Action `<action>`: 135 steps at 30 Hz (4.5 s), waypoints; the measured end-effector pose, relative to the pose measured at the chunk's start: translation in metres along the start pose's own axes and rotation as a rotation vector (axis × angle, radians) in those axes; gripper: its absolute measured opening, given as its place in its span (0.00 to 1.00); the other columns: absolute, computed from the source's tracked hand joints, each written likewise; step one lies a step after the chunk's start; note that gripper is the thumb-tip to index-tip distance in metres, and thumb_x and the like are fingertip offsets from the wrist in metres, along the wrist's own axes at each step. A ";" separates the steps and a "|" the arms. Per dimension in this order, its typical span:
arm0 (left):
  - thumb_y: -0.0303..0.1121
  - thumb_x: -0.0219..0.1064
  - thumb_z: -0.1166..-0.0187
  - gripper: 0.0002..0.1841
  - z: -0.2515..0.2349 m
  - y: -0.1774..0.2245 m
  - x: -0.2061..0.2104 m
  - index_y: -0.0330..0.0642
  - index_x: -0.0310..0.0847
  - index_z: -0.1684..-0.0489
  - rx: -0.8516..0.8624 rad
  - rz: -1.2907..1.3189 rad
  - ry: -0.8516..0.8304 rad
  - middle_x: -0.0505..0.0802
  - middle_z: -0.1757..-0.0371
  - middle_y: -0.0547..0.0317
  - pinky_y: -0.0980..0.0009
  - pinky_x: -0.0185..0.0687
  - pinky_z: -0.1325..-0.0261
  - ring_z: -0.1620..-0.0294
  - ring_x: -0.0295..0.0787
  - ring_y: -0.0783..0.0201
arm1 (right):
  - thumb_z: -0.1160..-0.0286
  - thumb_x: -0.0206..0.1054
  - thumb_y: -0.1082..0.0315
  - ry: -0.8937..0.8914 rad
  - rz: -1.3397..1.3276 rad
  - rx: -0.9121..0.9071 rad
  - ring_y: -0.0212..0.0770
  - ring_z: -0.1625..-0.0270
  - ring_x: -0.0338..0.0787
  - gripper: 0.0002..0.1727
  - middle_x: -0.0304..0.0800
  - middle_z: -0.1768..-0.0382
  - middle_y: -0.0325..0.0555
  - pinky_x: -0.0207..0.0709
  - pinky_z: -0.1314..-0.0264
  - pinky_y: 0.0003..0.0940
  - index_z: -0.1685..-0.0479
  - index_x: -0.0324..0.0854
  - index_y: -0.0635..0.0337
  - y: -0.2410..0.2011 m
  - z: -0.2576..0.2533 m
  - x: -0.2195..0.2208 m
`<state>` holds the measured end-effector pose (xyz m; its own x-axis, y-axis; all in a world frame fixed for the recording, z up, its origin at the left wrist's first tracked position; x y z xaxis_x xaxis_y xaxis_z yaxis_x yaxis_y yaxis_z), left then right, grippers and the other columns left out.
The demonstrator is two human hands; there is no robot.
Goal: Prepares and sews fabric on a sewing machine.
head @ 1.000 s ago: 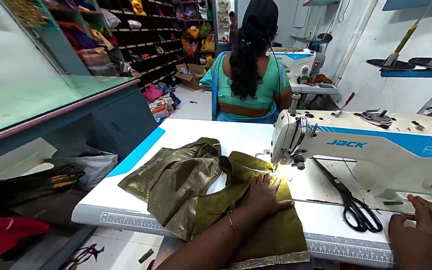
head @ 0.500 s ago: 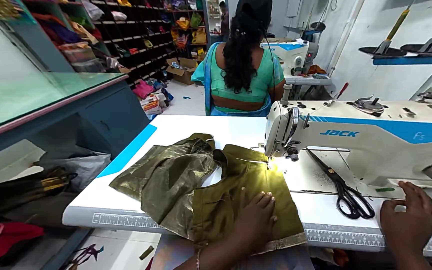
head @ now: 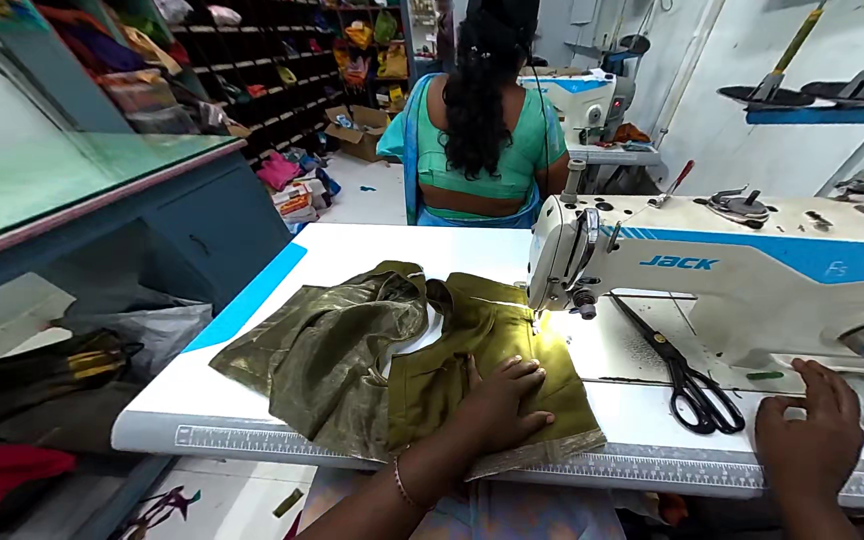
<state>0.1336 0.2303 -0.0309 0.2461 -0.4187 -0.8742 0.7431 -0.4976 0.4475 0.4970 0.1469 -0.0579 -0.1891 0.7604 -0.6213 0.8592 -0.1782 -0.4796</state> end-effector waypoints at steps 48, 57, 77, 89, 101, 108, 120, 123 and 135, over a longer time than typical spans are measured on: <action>0.44 0.69 0.18 0.20 -0.029 -0.043 -0.025 0.52 0.89 0.30 0.346 0.055 0.092 0.84 0.21 0.53 0.24 0.30 0.12 0.12 0.68 0.53 | 0.07 0.49 0.52 -0.910 -0.012 -0.533 0.49 0.08 0.62 0.31 0.65 0.11 0.48 0.48 0.08 0.57 0.11 0.65 0.57 -0.166 0.007 0.115; 0.41 0.67 0.18 0.18 -0.050 -0.057 -0.027 0.49 0.91 0.34 0.392 0.087 0.124 0.85 0.23 0.56 0.24 0.33 0.12 0.13 0.69 0.54 | 0.04 0.42 0.57 -0.907 0.046 -0.447 0.49 0.06 0.55 0.29 0.62 0.09 0.45 0.39 0.06 0.57 0.09 0.63 0.54 -0.168 0.004 0.119; 0.18 0.59 0.25 0.17 -0.076 -0.073 -0.043 0.35 0.94 0.47 0.356 0.250 0.206 0.93 0.33 0.52 0.37 0.36 0.08 0.17 0.77 0.54 | 0.18 0.53 0.81 -0.741 -0.001 -0.434 0.55 0.17 0.75 0.28 0.80 0.20 0.43 0.65 0.23 0.64 0.25 0.84 0.46 -0.171 0.001 0.117; 0.15 0.53 0.24 0.20 -0.093 -0.077 -0.054 0.34 0.94 0.50 0.294 0.251 0.193 0.92 0.31 0.52 0.44 0.39 0.06 0.17 0.76 0.56 | 0.11 0.53 0.70 -0.090 0.183 -0.056 0.82 0.27 0.75 0.21 0.77 0.33 0.83 0.64 0.24 0.74 0.34 0.78 0.80 -0.020 -0.032 -0.004; 0.24 0.53 0.18 0.20 -0.091 -0.078 -0.041 0.39 0.89 0.36 0.383 0.028 0.411 0.89 0.28 0.50 0.37 0.39 0.07 0.16 0.75 0.50 | 0.22 0.57 0.78 -0.142 0.131 -0.150 0.79 0.23 0.74 0.23 0.75 0.27 0.78 0.62 0.24 0.76 0.28 0.76 0.77 -0.046 0.004 -0.011; 0.45 0.48 0.07 0.23 -0.092 -0.060 -0.047 0.70 0.73 0.15 -0.018 -0.248 0.201 0.68 0.08 0.62 0.32 0.51 0.18 0.08 0.57 0.47 | 0.15 0.57 0.78 -0.413 0.192 -0.080 0.74 0.28 0.80 0.17 0.80 0.32 0.77 0.70 0.24 0.67 0.33 0.79 0.80 -0.094 0.030 0.021; 0.57 0.59 0.14 0.30 -0.070 -0.048 -0.068 0.57 0.74 0.15 -0.268 -0.048 0.068 0.68 0.13 0.36 0.38 0.74 0.25 0.20 0.75 0.37 | 0.23 0.72 0.62 -0.856 0.224 0.307 0.63 0.34 0.85 0.26 0.87 0.38 0.66 0.73 0.30 0.63 0.30 0.80 0.67 -0.098 0.010 -0.010; 0.62 0.64 0.19 0.38 -0.063 -0.045 -0.061 0.48 0.71 0.14 -0.291 -0.035 0.070 0.68 0.13 0.34 0.40 0.77 0.26 0.24 0.79 0.38 | 0.14 0.59 0.64 -0.868 -0.165 0.494 0.43 0.64 0.88 0.17 0.86 0.62 0.52 0.83 0.57 0.42 0.39 0.80 0.69 -0.107 0.033 -0.020; 0.47 0.54 0.08 0.25 -0.009 -0.002 -0.041 0.28 0.82 0.38 -0.410 0.132 0.296 0.82 0.32 0.29 0.41 0.86 0.42 0.42 0.89 0.34 | 0.06 0.35 0.59 -0.988 -1.252 0.889 0.22 0.85 0.77 0.23 0.81 0.77 0.32 0.72 0.84 0.14 0.57 0.76 0.60 -0.176 0.126 -0.048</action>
<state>0.1276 0.2547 0.0023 0.4752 -0.1956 -0.8579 0.8621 -0.0917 0.4984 0.2954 0.0631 -0.0221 -0.9122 0.1452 0.3832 -0.4096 -0.3512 -0.8419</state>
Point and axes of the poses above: each hand's wrist, its own z-axis away from the middle knuckle, its own x-axis out of the palm, y = z × x, the point moved 2 cm from there along -z, towards the middle knuckle
